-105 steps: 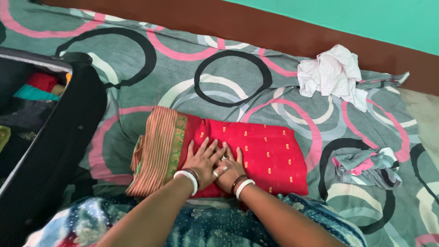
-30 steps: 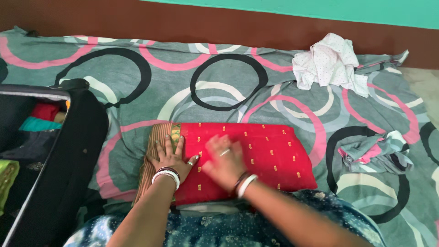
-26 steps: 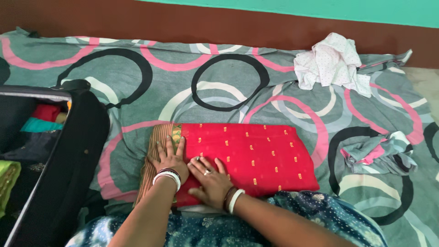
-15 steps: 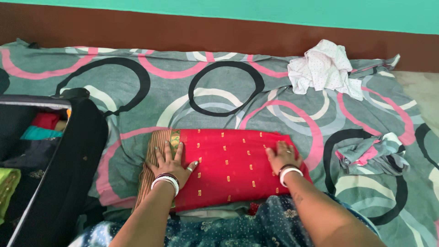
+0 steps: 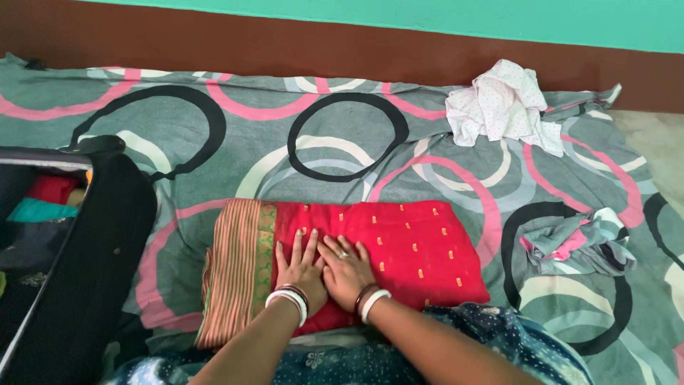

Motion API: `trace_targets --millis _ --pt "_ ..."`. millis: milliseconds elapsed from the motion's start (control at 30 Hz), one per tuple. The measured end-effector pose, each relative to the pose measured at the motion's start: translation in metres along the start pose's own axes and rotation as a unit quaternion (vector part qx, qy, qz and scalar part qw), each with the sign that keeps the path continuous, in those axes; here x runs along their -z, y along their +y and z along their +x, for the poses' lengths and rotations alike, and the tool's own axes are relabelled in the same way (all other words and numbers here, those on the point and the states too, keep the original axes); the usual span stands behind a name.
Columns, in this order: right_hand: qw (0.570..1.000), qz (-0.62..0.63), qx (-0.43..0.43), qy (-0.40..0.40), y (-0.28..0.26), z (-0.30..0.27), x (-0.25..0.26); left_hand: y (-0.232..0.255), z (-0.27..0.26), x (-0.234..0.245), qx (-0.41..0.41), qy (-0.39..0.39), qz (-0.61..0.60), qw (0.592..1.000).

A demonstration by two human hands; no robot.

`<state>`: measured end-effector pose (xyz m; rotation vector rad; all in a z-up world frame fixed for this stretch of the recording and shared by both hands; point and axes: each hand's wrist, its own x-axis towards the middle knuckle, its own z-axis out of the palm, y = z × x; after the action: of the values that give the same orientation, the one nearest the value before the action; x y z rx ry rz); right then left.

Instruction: The person folds a red patterned cloth and a light blue cloth on a bed. The person places the folded red cloth into an open suitcase containing other folded items.

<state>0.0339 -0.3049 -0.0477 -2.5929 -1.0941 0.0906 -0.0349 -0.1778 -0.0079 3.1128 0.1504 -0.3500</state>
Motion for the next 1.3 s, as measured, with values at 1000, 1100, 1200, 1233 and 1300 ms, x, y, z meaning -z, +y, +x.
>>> trace_targets --millis 1000,1100,1200,1233,1300 --pt "0.989 -0.049 -0.067 -0.119 0.006 -0.001 0.042 -0.017 -0.002 0.011 0.037 0.000 -0.065 0.997" --pt "0.981 -0.040 -0.165 -0.095 0.058 -0.006 0.052 -0.044 -0.003 0.008 0.102 -0.021 -0.020 0.994" --pt "0.940 -0.051 -0.320 -0.105 0.129 -0.023 0.076 -0.089 -0.013 -0.007 0.228 -0.004 -0.088 0.970" --pt "0.919 -0.029 -0.381 -0.100 0.145 -0.029 0.082 -0.105 -0.015 -0.010 0.281 -0.006 -0.129 0.951" --pt "0.876 0.019 -0.482 -0.017 0.159 -0.030 0.083 -0.123 -0.016 -0.014 0.362 0.027 -0.164 0.917"
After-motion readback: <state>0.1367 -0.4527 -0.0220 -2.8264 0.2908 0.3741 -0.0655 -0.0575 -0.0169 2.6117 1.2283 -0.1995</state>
